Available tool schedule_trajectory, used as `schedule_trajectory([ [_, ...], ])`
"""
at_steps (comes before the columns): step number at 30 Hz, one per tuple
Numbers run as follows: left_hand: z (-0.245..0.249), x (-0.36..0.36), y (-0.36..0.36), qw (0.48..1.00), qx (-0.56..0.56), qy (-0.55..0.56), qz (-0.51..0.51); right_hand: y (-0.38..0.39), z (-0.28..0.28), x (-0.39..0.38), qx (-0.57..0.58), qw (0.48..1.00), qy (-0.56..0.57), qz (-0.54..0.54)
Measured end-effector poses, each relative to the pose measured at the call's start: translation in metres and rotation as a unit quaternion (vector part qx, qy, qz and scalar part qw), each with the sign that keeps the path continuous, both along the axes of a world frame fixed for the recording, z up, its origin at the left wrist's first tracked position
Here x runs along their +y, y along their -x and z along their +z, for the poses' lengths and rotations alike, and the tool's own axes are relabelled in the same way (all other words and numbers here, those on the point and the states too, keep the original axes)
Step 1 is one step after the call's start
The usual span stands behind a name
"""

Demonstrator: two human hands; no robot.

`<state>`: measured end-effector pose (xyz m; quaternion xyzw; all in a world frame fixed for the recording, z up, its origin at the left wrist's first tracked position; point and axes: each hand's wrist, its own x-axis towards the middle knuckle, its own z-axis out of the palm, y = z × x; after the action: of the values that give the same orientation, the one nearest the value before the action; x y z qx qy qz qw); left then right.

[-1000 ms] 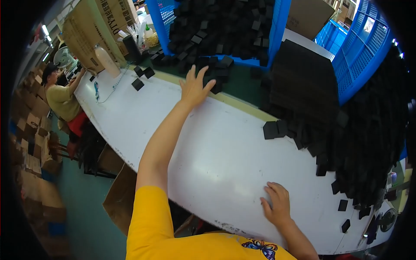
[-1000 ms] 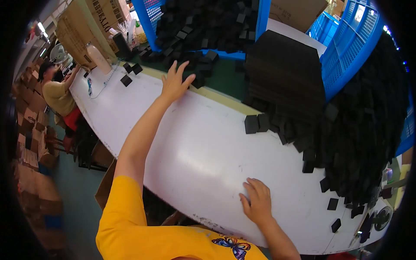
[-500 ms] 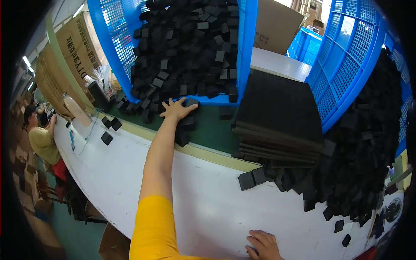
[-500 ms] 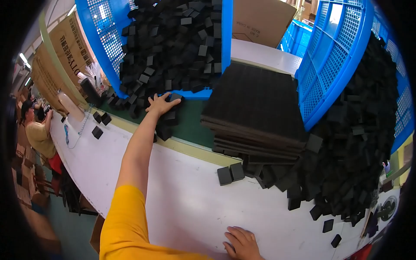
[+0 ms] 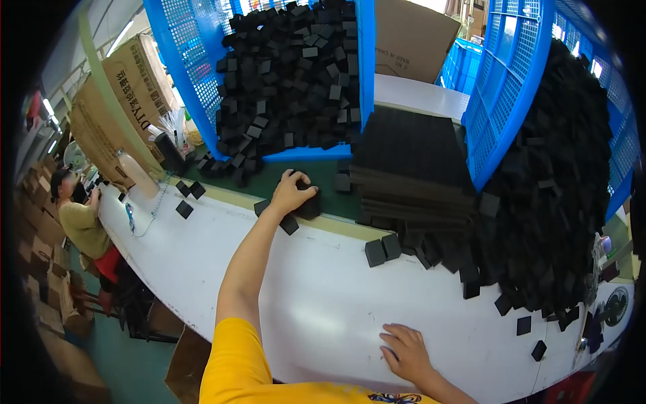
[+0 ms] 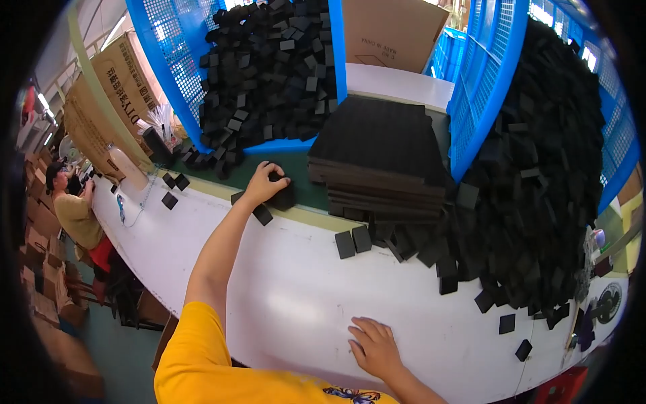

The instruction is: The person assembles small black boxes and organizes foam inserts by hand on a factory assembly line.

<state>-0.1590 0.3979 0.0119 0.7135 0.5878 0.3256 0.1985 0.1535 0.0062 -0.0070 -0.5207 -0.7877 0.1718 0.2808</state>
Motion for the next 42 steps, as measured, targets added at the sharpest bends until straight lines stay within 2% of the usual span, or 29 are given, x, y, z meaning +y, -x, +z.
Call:
schedule_trajectory([
  [4,0.010,-0.046,-0.024,0.996,-0.013,-0.002,-0.084,-0.003,-0.004,-0.002,0.007,1.000,-0.009,0.003],
  [8,0.021,-0.099,-0.039,0.989,-0.010,0.045,-0.140,-0.004,-0.011,-0.005,0.036,0.999,-0.025,0.011],
  [13,0.017,-0.173,-0.069,0.982,-0.004,0.046,-0.181,-0.007,-0.014,-0.006,0.050,0.998,-0.045,0.019],
  [14,0.018,-0.188,-0.078,0.980,0.006,0.068,-0.189,-0.008,-0.019,-0.006,0.061,0.996,-0.054,0.026],
  [16,0.001,-0.209,-0.096,0.965,0.129,0.027,-0.229,-0.012,-0.028,-0.008,0.103,0.993,-0.055,0.021],
  [17,-0.008,-0.218,-0.105,0.956,0.145,-0.031,-0.251,-0.014,-0.027,-0.010,0.130,0.990,-0.048,0.010],
  [18,-0.006,-0.228,-0.113,0.955,0.154,-0.038,-0.249,-0.017,-0.020,-0.011,0.163,0.985,-0.049,0.013],
  [20,0.002,-0.240,-0.124,0.960,0.122,0.021,-0.251,-0.032,-0.003,-0.021,0.191,0.980,-0.060,-0.008],
  [22,0.019,-0.262,-0.136,0.957,0.172,0.011,-0.232,-0.052,0.008,-0.023,0.195,0.976,-0.089,-0.032],
  [26,0.011,-0.274,-0.139,0.951,0.143,0.012,-0.276,-0.110,0.004,-0.024,0.127,0.971,-0.109,-0.169],
  [29,0.024,-0.286,-0.150,0.956,0.159,-0.023,-0.244,-0.138,0.006,-0.007,0.059,0.949,-0.111,-0.289],
  [32,0.030,-0.293,-0.156,0.972,0.000,-0.041,-0.229,-0.138,0.006,0.023,-0.036,0.929,-0.183,-0.319],
  [33,0.036,-0.294,-0.156,0.971,0.004,-0.092,-0.221,-0.137,0.003,0.033,-0.062,0.926,-0.169,-0.331],
  [36,0.057,-0.303,-0.152,0.964,-0.041,-0.139,-0.225,-0.135,-0.011,0.053,-0.115,0.919,-0.136,-0.352],
  [40,0.050,-0.310,-0.146,0.963,-0.046,0.015,-0.264,-0.140,-0.017,0.052,-0.103,0.922,-0.150,-0.342],
  [42,0.040,-0.316,-0.145,0.968,-0.021,0.024,-0.248,-0.142,-0.010,0.043,-0.081,0.921,-0.164,-0.345],
])
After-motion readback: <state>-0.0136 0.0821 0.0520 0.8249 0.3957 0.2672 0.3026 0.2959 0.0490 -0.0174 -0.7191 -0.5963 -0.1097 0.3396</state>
